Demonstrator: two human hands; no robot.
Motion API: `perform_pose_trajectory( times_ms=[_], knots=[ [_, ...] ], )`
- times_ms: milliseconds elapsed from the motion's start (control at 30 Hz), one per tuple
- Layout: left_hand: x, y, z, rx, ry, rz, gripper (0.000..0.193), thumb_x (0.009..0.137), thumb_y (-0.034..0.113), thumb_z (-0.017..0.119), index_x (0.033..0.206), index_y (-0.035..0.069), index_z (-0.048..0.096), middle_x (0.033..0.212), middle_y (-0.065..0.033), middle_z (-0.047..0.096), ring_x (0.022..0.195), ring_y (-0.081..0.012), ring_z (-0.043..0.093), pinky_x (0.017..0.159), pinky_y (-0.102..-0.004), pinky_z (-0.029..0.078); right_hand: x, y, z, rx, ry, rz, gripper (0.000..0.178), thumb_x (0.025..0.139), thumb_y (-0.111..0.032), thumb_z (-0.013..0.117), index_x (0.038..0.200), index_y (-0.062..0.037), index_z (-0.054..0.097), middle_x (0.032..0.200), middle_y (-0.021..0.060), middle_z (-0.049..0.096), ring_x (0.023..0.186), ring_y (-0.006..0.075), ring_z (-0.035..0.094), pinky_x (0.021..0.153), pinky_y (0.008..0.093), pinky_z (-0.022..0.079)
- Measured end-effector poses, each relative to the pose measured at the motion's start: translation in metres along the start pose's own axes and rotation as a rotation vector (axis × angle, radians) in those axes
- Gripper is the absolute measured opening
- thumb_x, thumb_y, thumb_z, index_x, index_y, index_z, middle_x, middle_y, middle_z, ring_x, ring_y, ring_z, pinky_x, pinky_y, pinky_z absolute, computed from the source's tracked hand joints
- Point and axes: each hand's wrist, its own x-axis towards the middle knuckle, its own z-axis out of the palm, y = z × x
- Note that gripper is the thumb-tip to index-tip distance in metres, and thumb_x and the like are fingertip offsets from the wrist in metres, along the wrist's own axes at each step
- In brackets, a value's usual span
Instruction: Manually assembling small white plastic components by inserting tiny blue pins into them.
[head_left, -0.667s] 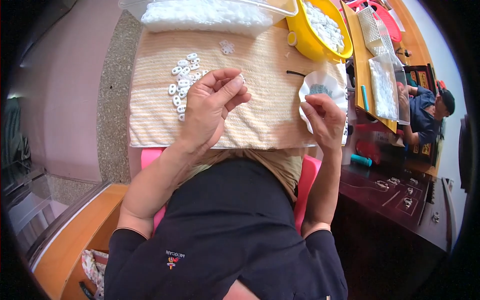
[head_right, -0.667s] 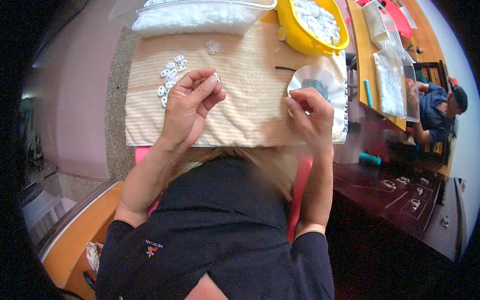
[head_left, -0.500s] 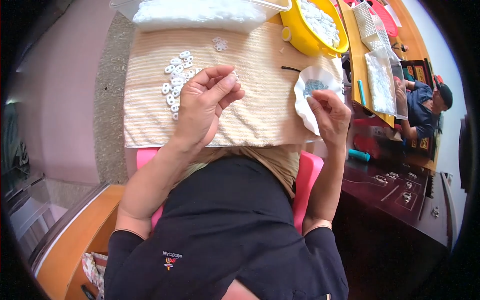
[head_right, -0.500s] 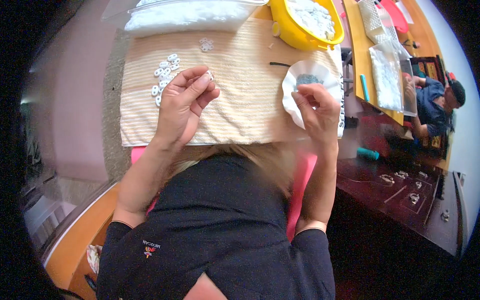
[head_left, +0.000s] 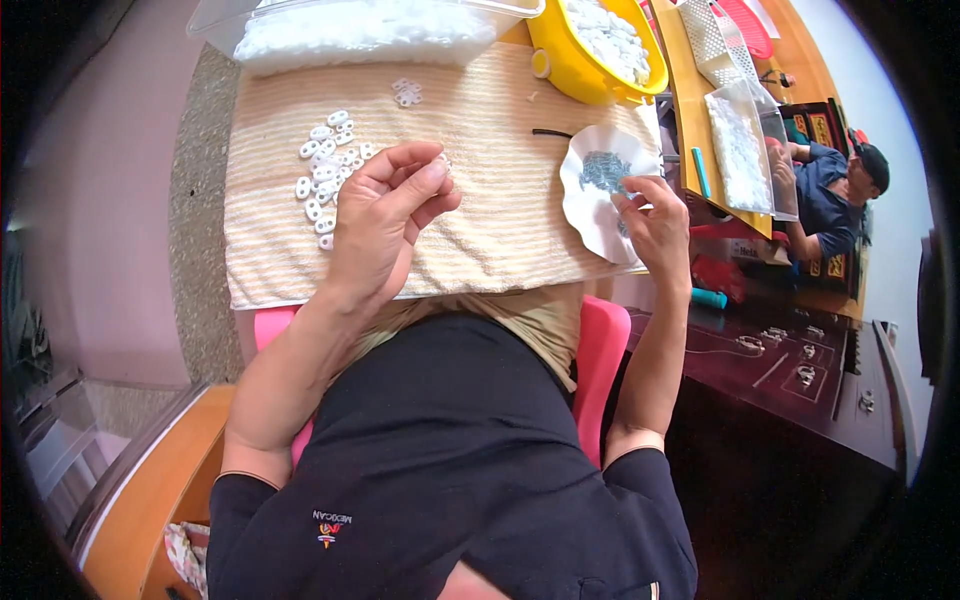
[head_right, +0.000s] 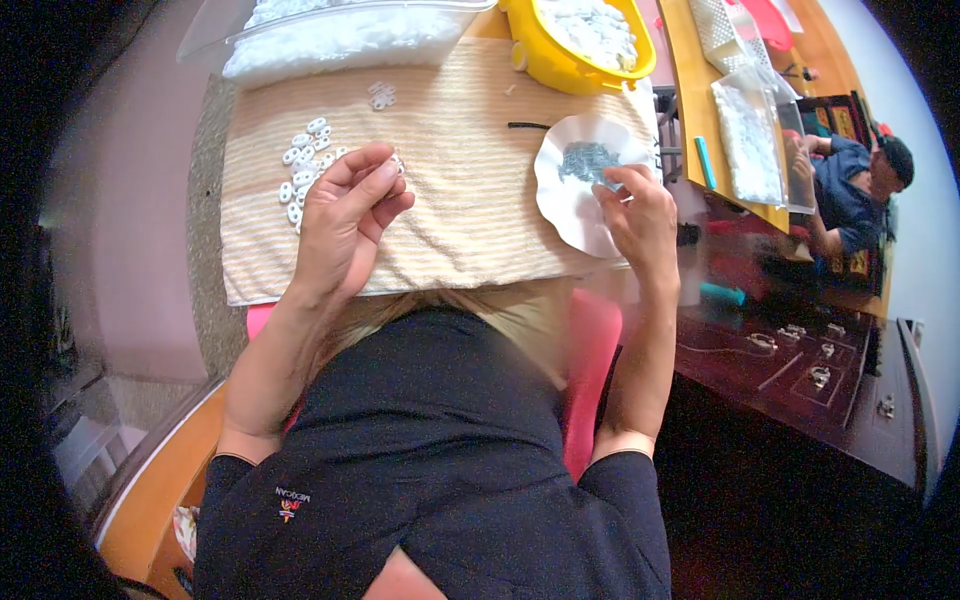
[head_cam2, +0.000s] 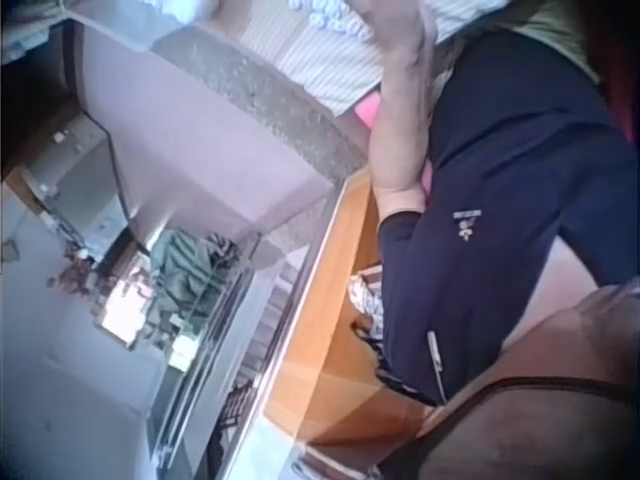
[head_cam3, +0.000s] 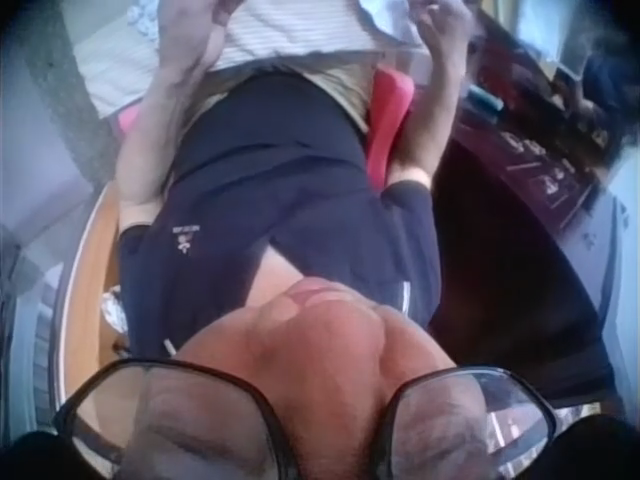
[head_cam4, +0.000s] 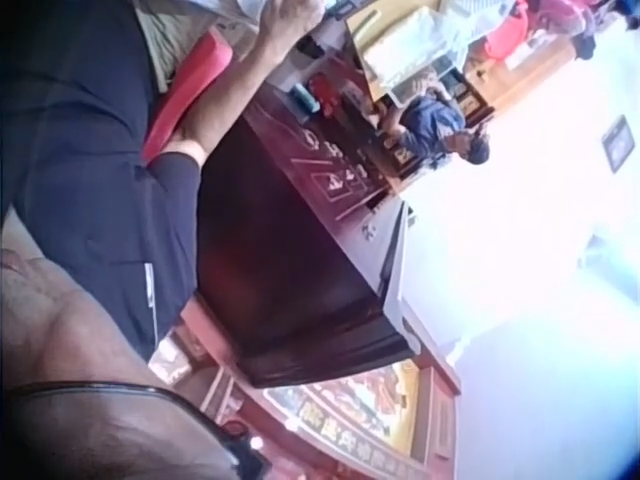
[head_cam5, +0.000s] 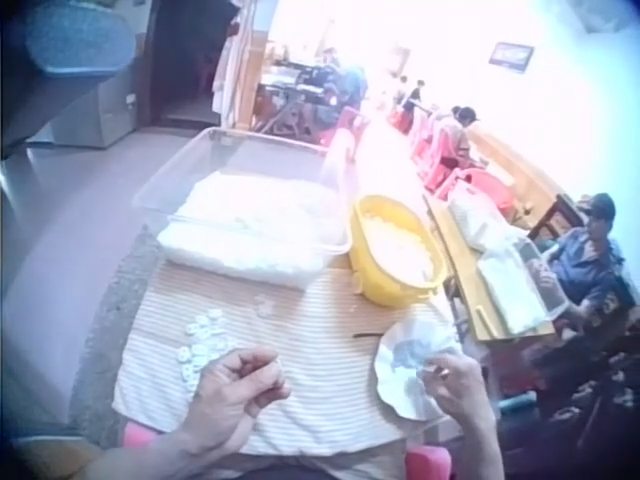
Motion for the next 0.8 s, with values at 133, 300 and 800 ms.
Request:
perform_pose_trajectory(
  times_ms=[133,300,800],
  knots=[
    [0.000,-0.001,-0.001,0.017,-0.016,-0.010,0.017,0.090,0.004,0.062,0.107,0.003,0.061,0.091,-0.0041,0.064,0.081,-0.0114,0.064,0.075,-0.0265,0.056,0.007,0.006,-0.002,-0.108,0.002,0.005,0.025,0.079,-0.014,0.068,0.101,-0.0008,0.067,0.099,0.0132,0.066,0.077,0.0258,0.065,0.072,0.0356,0.051],
    [-0.001,-0.001,0.002,0.022,-0.010,-0.023,0.017,0.089,0.003,0.062,0.106,0.002,0.061,0.090,-0.0042,0.064,0.081,-0.0118,0.063,0.075,-0.0271,0.055,0.017,0.021,-0.003,-0.206,-0.031,-0.094,0.032,0.079,-0.017,0.068,0.108,-0.0034,0.065,0.110,0.0145,0.063,0.098,0.0310,0.062,0.085,0.0396,0.048],
    [-0.001,-0.002,0.000,0.027,-0.007,-0.040,0.017,0.089,0.004,0.063,0.106,0.003,0.062,0.090,-0.0040,0.064,0.081,-0.0115,0.062,0.074,-0.0275,0.056,0.020,0.023,0.007,-0.119,-0.103,-0.015,0.020,0.079,-0.013,0.068,0.095,-0.0012,0.069,0.098,0.0141,0.066,0.090,0.0327,0.064,0.081,0.0384,0.049]
  ],
)
